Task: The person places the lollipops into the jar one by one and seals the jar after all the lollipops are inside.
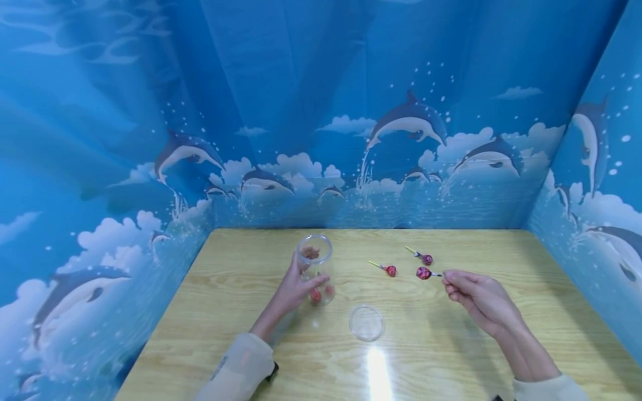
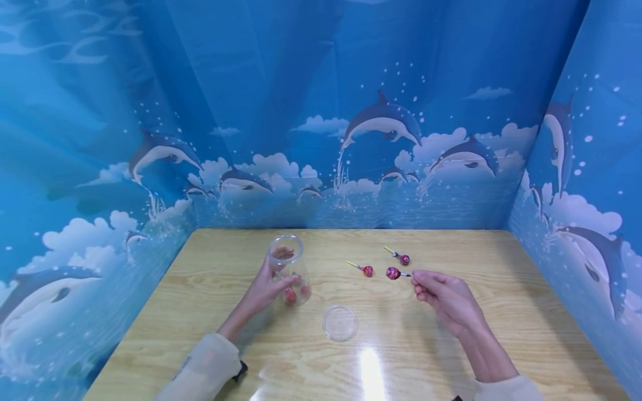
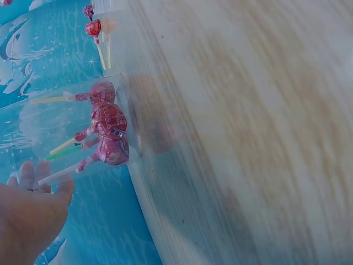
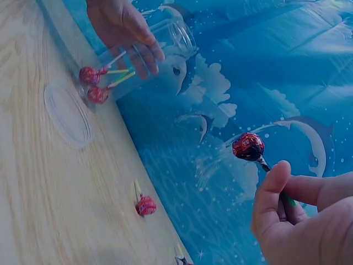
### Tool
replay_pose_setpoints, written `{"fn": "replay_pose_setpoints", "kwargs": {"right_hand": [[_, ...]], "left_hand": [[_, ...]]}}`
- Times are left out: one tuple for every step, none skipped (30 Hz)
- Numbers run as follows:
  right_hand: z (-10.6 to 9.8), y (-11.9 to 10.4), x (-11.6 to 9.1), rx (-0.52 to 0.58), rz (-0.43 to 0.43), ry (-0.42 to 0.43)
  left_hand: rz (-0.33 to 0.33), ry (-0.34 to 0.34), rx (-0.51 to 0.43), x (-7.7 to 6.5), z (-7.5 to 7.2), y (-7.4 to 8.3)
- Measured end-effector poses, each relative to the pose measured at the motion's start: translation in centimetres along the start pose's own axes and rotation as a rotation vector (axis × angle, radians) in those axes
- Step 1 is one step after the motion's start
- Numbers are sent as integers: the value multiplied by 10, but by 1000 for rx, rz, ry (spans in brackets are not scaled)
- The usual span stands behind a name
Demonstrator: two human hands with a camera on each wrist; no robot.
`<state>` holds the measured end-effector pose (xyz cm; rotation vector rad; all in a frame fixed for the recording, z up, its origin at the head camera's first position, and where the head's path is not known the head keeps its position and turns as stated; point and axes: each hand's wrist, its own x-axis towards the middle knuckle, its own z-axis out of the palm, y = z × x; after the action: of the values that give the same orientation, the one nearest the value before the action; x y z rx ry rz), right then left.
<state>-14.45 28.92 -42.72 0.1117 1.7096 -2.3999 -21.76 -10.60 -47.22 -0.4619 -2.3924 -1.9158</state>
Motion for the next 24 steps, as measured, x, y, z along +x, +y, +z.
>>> {"fn": "replay_pose_setpoints", "kwargs": {"right_hand": [[3, -1, 1, 4, 5, -7], [6, -2, 2, 7, 8, -14], [9, -3, 3, 12, 15, -18], [13, -4, 4, 19, 19, -25], [16, -4, 6, 21, 25, -32], [20, -5, 8, 26, 34, -36], [24, -6, 9, 34, 39, -42], [27, -6, 10, 41, 41, -54], [31, -7, 12, 47, 44, -64], [35, -8, 14, 52, 44, -74], [38, -9, 15, 52, 44, -80], [42, -10, 17, 57, 44, -87], [46, -11, 19, 59, 39, -97], [50, -11, 21, 64, 35, -106], [54, -12, 24, 71, 32, -111], [58, -12, 26, 78, 32, -117], [62, -13, 28, 86, 31, -124], [66, -13, 30, 91, 29, -133], [70, -13, 32, 95, 28, -138], [74, -14, 34, 98, 29, -141], [78, -14, 36, 97, 30, -144], [81, -14, 38, 94, 29, -148], [85, -14, 40, 92, 28, -154], [89, -15, 42, 87, 28, -161]], "left_hand": [[3, 0, -3, 0, 0, -1], [5, 0, -6, 0, 0, -1], [6, -1, -8, 0, -1, -1], [5, 0, -7, 1, -1, -1], [8, -1, -9, 1, -1, -1], [10, -2, -4, 1, -1, -1], [7, -5, -6, 1, -1, -2], [5, -7, -6, 0, -1, -1], [6, -8, -5, 0, -1, -1], [8, -8, -3, 0, -1, -1], [12, -11, -3, 0, -2, -1], [14, -12, -1, 0, -2, -1], [15, -13, -3, 0, -2, -1], [17, -13, -6, 0, -2, 0], [18, -12, -7, 0, -2, 0], [17, -12, -7, 0, -2, 0], [16, -11, -8, 0, -2, 0], [14, -11, -9, 0, -2, 0], [12, -11, -10, 0, -2, 0], [10, -11, -11, 0, -2, 0], [9, -11, -11, 0, -2, 0], [9, -12, -13, 0, -2, 0], [10, -11, -14, 0, -2, 0], [10, -11, -13, 0, -2, 0]]}}
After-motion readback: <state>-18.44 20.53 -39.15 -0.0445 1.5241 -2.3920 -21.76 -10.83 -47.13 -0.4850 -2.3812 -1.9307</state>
